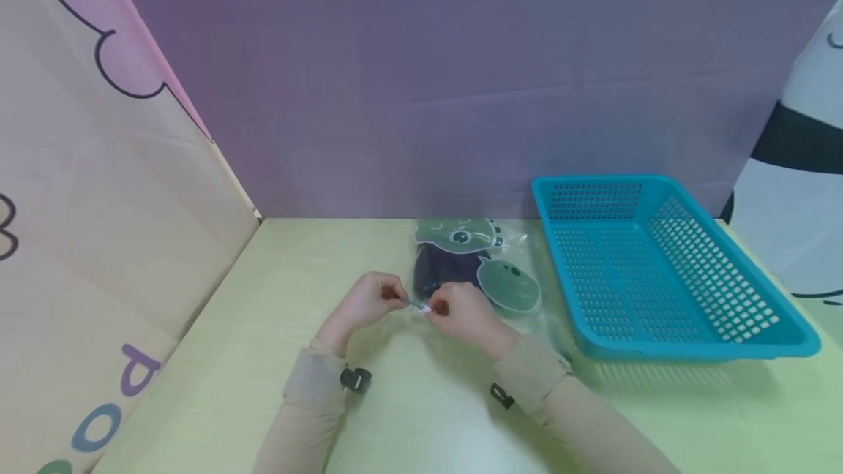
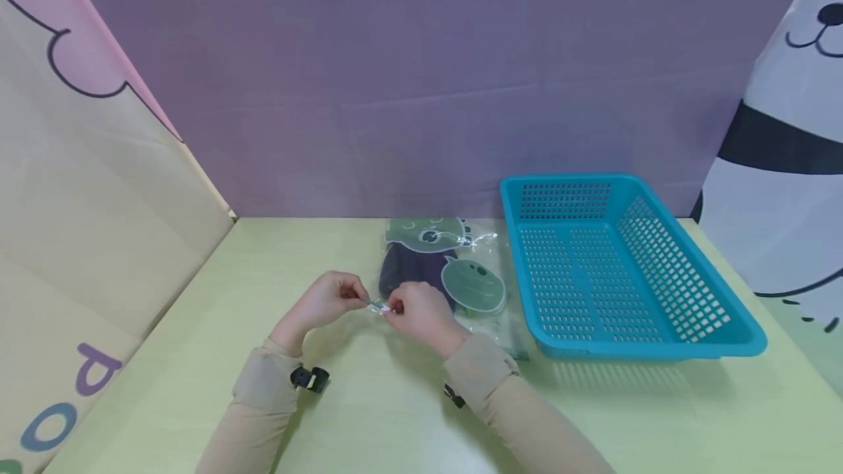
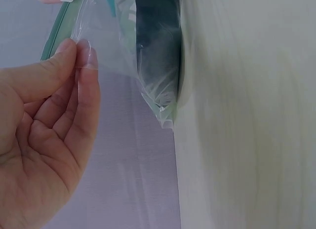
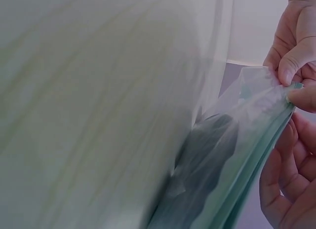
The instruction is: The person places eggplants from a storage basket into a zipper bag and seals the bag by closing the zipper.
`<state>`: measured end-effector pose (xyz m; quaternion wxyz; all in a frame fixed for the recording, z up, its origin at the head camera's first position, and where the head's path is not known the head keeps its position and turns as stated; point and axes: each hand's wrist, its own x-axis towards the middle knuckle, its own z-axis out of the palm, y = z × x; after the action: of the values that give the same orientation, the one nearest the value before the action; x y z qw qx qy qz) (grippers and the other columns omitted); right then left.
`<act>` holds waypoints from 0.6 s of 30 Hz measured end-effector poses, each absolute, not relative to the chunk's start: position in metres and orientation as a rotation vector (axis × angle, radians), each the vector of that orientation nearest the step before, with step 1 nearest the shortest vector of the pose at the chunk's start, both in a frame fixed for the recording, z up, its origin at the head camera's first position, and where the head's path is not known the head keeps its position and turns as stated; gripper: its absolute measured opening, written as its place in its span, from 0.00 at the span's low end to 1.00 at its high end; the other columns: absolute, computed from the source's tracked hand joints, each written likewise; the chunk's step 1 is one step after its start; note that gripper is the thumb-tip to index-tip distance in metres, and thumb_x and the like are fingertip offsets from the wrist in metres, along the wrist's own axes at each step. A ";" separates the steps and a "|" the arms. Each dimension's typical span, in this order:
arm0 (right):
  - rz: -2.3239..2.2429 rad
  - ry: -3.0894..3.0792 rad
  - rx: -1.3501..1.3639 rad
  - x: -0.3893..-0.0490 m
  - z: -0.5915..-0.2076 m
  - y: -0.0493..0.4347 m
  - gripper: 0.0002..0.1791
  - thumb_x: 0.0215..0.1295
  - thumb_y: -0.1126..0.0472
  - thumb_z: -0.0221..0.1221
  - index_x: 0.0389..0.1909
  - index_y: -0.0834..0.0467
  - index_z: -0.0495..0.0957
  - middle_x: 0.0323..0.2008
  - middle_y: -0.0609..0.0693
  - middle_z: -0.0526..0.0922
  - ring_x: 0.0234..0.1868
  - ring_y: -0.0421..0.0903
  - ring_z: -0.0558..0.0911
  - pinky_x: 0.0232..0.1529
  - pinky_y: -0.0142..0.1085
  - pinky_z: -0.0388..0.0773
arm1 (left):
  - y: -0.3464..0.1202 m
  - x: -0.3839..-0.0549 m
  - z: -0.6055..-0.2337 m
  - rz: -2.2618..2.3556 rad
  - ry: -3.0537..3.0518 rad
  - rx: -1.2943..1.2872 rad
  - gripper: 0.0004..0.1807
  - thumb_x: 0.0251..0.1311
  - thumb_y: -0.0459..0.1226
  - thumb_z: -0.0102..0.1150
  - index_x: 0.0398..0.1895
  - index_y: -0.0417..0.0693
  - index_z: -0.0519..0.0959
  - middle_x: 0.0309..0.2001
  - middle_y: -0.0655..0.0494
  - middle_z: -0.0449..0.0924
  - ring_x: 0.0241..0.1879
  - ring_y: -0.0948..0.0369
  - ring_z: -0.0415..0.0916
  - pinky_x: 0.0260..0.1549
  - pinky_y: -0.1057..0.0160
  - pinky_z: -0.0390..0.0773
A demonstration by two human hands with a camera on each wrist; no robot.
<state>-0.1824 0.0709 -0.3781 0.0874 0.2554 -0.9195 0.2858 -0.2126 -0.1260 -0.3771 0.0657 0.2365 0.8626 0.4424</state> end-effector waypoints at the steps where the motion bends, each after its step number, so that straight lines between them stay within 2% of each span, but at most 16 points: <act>1: 0.854 -2.737 0.768 -0.182 -0.378 0.071 0.04 0.51 0.62 0.66 0.23 0.58 0.82 0.20 0.46 0.79 0.21 0.38 0.74 0.24 0.25 0.71 | -0.126 -0.213 -0.377 1.330 2.604 0.713 0.03 0.50 0.23 0.61 0.25 0.36 0.79 0.29 0.44 0.83 0.28 0.64 0.78 0.34 0.69 0.80; 8: 0.860 -2.748 0.801 -0.183 -0.378 0.074 0.03 0.51 0.63 0.66 0.24 0.58 0.82 0.21 0.46 0.80 0.22 0.38 0.75 0.26 0.25 0.73 | -0.127 -0.212 -0.377 1.321 2.602 0.726 0.03 0.51 0.24 0.62 0.24 0.37 0.79 0.28 0.47 0.83 0.28 0.64 0.77 0.34 0.69 0.79; 18: 0.865 -2.785 0.834 -0.183 -0.378 0.078 0.03 0.51 0.64 0.66 0.24 0.58 0.82 0.21 0.46 0.80 0.22 0.38 0.75 0.27 0.25 0.73 | -0.127 -0.212 -0.376 1.303 2.597 0.747 0.03 0.52 0.25 0.62 0.25 0.37 0.80 0.28 0.48 0.83 0.27 0.66 0.76 0.33 0.69 0.78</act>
<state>-0.1832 0.0777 -0.3780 0.0542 0.2745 -0.9169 0.2847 -0.2117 -0.1272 -0.3758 0.0708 0.2484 0.8635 0.4332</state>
